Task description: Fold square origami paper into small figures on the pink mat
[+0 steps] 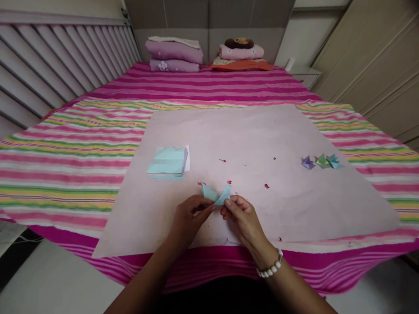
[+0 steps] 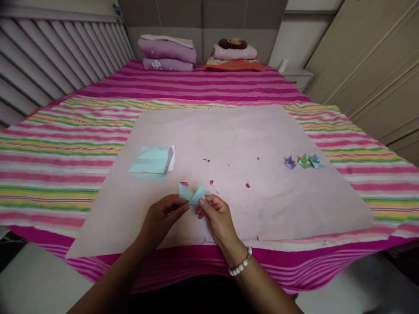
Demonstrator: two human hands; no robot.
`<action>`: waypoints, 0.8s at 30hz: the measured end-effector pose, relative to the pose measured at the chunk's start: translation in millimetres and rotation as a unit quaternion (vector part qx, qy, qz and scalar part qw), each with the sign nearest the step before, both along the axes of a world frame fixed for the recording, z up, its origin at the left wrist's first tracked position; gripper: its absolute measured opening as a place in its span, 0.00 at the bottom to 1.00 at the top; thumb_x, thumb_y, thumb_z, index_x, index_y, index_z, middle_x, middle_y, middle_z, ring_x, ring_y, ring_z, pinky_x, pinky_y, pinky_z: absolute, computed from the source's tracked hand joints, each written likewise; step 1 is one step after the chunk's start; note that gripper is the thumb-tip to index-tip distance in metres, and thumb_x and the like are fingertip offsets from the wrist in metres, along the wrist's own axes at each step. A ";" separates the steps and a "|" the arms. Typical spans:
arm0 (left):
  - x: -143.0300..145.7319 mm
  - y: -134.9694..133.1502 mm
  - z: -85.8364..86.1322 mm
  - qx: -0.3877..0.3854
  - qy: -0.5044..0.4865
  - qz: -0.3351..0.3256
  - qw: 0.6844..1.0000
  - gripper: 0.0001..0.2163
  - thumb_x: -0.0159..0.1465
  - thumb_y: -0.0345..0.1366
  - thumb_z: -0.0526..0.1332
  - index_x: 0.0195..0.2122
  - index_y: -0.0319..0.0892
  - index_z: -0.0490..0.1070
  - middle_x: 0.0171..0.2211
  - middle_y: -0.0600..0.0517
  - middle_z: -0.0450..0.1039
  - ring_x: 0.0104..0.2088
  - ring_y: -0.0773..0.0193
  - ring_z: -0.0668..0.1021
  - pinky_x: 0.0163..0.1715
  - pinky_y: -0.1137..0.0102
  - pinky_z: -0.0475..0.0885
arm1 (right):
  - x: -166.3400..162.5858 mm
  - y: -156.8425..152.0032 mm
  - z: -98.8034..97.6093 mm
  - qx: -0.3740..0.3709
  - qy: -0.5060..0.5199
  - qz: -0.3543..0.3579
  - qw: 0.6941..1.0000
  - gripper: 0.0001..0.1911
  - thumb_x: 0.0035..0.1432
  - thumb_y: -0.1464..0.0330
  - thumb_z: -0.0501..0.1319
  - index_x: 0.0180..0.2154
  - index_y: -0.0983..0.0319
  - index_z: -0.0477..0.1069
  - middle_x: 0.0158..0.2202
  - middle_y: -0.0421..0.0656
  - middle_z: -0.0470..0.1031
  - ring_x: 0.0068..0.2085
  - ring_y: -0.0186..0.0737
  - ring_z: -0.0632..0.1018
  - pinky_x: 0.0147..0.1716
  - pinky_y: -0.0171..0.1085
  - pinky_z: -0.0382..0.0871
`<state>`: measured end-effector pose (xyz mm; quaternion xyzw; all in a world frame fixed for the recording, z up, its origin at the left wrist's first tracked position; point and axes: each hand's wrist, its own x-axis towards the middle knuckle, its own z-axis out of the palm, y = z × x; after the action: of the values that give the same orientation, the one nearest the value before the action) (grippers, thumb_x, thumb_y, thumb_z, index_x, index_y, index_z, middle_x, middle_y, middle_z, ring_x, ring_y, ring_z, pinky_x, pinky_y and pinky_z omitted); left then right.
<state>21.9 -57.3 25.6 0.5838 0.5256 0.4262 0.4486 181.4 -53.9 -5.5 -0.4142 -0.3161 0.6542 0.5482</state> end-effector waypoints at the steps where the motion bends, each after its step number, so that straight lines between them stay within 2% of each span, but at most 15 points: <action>1: 0.3 0.1 -0.2 0.006 0.000 0.001 1.000 0.03 0.57 0.35 0.65 0.30 0.42 0.75 0.32 0.51 0.76 0.33 0.65 0.76 0.34 0.70 0.72 | -0.8 0.0 0.4 -0.002 0.002 -0.004 1.000 0.10 0.49 0.62 0.69 0.26 0.62 0.75 0.20 0.39 0.74 0.23 0.32 0.70 0.26 0.33 0.63; 7: 4.5 -0.4 -6.4 -0.030 -0.039 0.039 0.998 0.05 0.57 0.36 0.65 0.30 0.41 0.71 0.27 0.54 0.72 0.30 0.67 0.73 0.31 0.72 0.68 | -4.3 -0.1 0.3 -0.020 0.022 -0.026 0.999 0.11 0.45 0.63 0.71 0.24 0.62 0.74 0.19 0.39 0.74 0.22 0.31 0.71 0.25 0.33 0.64; 11: 8.3 -0.9 -7.4 -0.051 -0.104 0.084 0.990 0.12 0.53 0.35 0.67 0.33 0.42 0.64 0.27 0.56 0.71 0.29 0.67 0.74 0.30 0.71 0.68 | -4.7 -0.1 -0.2 -0.030 0.028 -0.035 0.999 0.12 0.44 0.64 0.72 0.23 0.62 0.72 0.17 0.39 0.74 0.20 0.31 0.71 0.23 0.32 0.63; 14: 9.7 -0.5 -4.6 -0.067 -0.132 0.093 0.985 0.17 0.51 0.34 0.68 0.38 0.43 0.62 0.26 0.56 0.72 0.29 0.66 0.75 0.31 0.70 0.68 | -4.6 0.7 -1.0 -0.031 0.035 -0.040 0.998 0.11 0.42 0.66 0.73 0.23 0.62 0.72 0.17 0.38 0.74 0.20 0.31 0.71 0.22 0.31 0.63; 18: 9.4 1.0 -0.7 -0.096 -0.150 0.077 0.981 0.24 0.50 0.34 0.68 0.47 0.40 0.63 0.26 0.56 0.73 0.30 0.65 0.75 0.33 0.69 0.68 | -4.0 1.3 -2.5 -0.024 0.059 -0.012 0.998 0.15 0.40 0.68 0.73 0.33 0.61 0.77 0.24 0.38 0.76 0.21 0.30 0.71 0.22 0.31 0.63; 20: 9.2 1.2 0.6 -0.105 -0.157 0.060 0.980 0.26 0.49 0.34 0.68 0.50 0.40 0.63 0.28 0.55 0.74 0.31 0.65 0.75 0.34 0.69 0.68 | -3.5 0.6 -3.3 -0.017 0.049 0.014 0.999 0.13 0.41 0.68 0.73 0.33 0.61 0.78 0.24 0.38 0.76 0.22 0.30 0.70 0.23 0.32 0.63; 22: 9.3 0.8 1.4 -0.113 -0.154 0.036 0.981 0.25 0.49 0.36 0.69 0.48 0.40 0.67 0.31 0.54 0.74 0.33 0.64 0.75 0.35 0.68 0.68 | -3.0 -0.4 -4.0 -0.006 0.026 0.027 0.999 0.08 0.42 0.68 0.72 0.28 0.62 0.78 0.22 0.38 0.73 0.22 0.30 0.69 0.24 0.31 0.62; 24: 9.3 0.1 1.7 -0.123 -0.128 0.006 0.984 0.17 0.50 0.38 0.69 0.39 0.39 0.71 0.30 0.53 0.73 0.32 0.65 0.74 0.34 0.69 0.67 | -2.5 -1.3 -4.5 0.005 0.003 0.028 1.000 0.07 0.43 0.67 0.71 0.25 0.62 0.77 0.20 0.37 0.72 0.22 0.30 0.68 0.24 0.31 0.61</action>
<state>31.2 -57.2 27.3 0.4615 0.5153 0.4322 0.5784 178.9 -55.2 -10.0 -0.4003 -0.3293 0.6687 0.5332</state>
